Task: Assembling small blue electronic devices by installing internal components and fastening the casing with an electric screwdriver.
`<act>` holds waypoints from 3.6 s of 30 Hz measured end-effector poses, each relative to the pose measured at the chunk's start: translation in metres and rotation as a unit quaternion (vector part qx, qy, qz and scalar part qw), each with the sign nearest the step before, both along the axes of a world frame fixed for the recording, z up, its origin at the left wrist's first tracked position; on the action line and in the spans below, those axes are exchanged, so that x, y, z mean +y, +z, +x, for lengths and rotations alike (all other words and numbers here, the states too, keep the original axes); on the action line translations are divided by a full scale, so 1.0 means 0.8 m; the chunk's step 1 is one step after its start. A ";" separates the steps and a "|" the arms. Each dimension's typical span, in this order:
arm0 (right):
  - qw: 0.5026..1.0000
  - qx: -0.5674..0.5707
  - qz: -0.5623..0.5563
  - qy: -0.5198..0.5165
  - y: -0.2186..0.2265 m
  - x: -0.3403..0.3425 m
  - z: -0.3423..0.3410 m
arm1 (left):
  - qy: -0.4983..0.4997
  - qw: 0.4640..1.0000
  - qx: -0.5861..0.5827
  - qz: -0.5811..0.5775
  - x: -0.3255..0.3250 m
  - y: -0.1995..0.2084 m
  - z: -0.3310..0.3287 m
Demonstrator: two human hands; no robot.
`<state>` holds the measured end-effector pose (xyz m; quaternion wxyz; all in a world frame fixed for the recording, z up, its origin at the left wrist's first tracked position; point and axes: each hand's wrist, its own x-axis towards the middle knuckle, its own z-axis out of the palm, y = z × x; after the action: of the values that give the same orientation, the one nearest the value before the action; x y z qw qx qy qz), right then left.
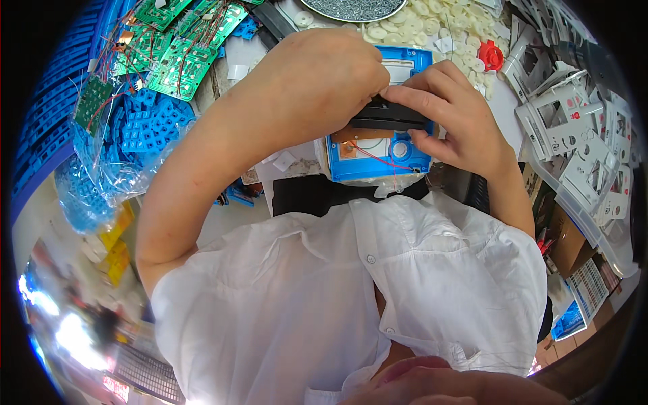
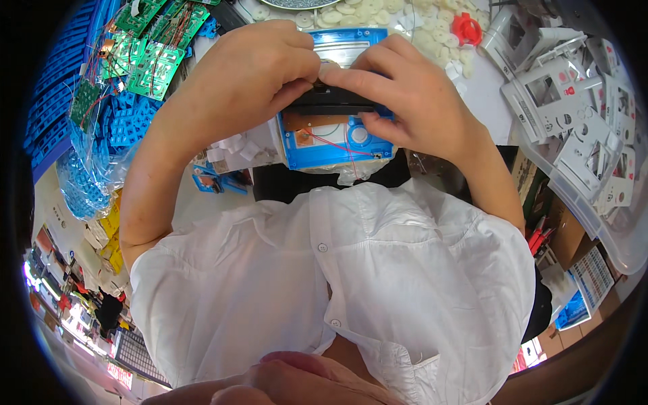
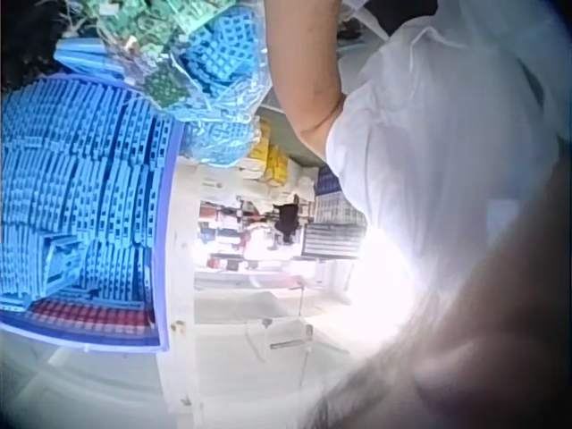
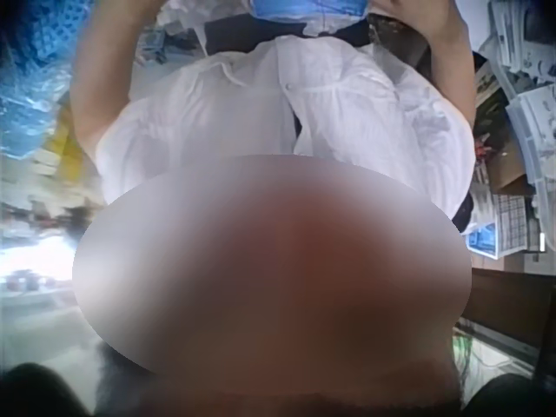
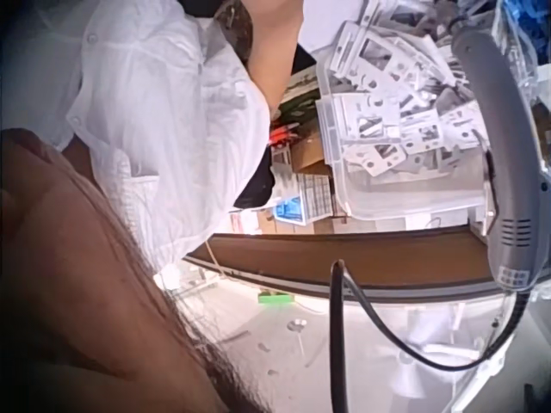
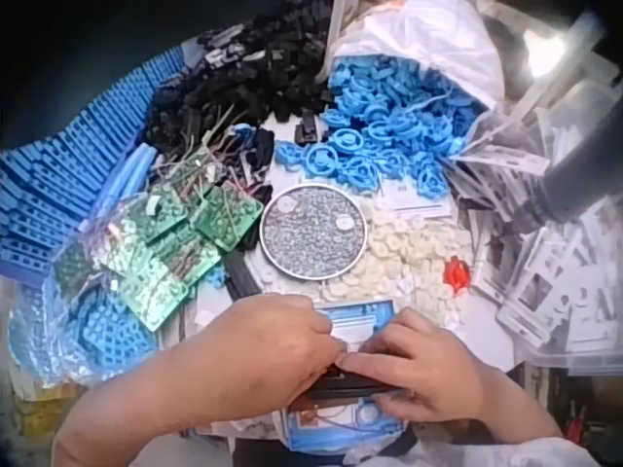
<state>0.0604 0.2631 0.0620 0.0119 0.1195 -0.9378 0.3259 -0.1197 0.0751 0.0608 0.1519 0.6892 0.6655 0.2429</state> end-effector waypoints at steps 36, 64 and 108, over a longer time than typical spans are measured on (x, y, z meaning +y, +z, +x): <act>0.994 0.015 0.106 0.026 0.014 -0.004 0.000 | 0.242 0.968 0.064 0.022 -0.040 -0.001 0.115; 0.999 0.034 0.010 0.000 0.003 0.007 0.006 | 0.242 0.967 -0.083 0.012 -0.043 -0.004 0.094; 0.916 0.322 -0.063 -0.231 0.032 0.062 0.041 | 0.232 0.958 0.066 0.157 0.029 0.029 -0.008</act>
<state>0.0936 0.3128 0.0878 0.3956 -0.0031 -0.8622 0.3164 -0.1265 0.0987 0.0838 -0.0630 0.5458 0.7692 0.3263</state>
